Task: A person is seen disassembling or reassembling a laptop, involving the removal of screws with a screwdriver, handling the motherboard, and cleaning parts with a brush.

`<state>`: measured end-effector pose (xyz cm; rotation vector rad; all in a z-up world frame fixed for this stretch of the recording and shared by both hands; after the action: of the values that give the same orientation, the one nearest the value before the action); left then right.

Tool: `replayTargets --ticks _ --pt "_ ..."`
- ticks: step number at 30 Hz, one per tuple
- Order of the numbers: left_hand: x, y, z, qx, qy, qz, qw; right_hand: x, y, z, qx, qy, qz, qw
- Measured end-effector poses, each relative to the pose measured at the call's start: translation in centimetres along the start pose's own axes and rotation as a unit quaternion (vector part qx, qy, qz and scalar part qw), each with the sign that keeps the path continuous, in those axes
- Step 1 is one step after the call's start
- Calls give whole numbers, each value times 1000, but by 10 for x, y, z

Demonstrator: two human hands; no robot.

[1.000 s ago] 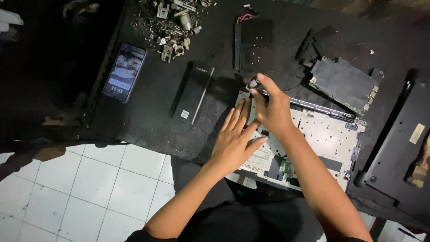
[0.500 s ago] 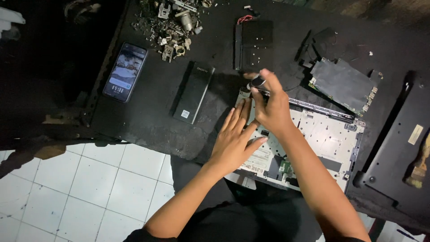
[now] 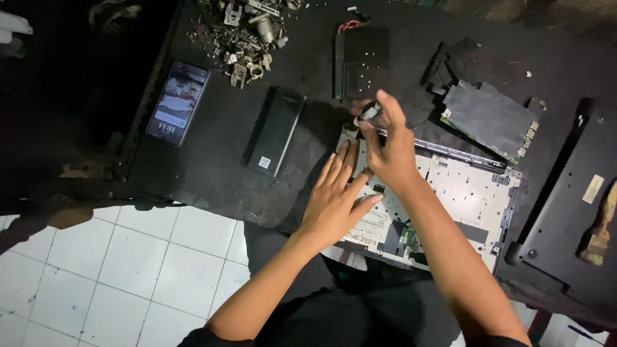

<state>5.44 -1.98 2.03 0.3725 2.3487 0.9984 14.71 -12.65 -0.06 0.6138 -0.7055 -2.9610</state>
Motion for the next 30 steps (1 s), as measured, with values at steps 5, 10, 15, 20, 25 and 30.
replayTargets --ticks 5,10,15,20,25,30 --pt "0 2 1 3 2 9 1000 0 2 -11 57 44 -70 995" --pt "1 -1 2 2 1 8 1000 4 -3 -16 25 35 -34 998" --pt "1 -1 2 0 0 3 1000 -9 -1 22 7 44 6 999" --pt "1 -1 2 1 2 8 1000 7 -6 -22 63 29 -20 997" --pt "0 0 1 -1 5 10 1000 7 -13 -44 24 46 -3 999" --pt "1 -2 3 12 11 14 1000 4 -7 -36 88 66 -40 993"
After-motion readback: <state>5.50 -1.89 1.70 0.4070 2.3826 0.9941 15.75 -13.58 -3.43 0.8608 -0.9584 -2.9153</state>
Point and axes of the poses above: each hand's wrist, its own x-axis away from the middle knuckle, its own y-axis out of the back of the hand, z = x × y, the point moved 6 cm from there along -x, towards the middle knuckle, and after that the axes turned 12 degrees about -y, right-handed, at the moved point
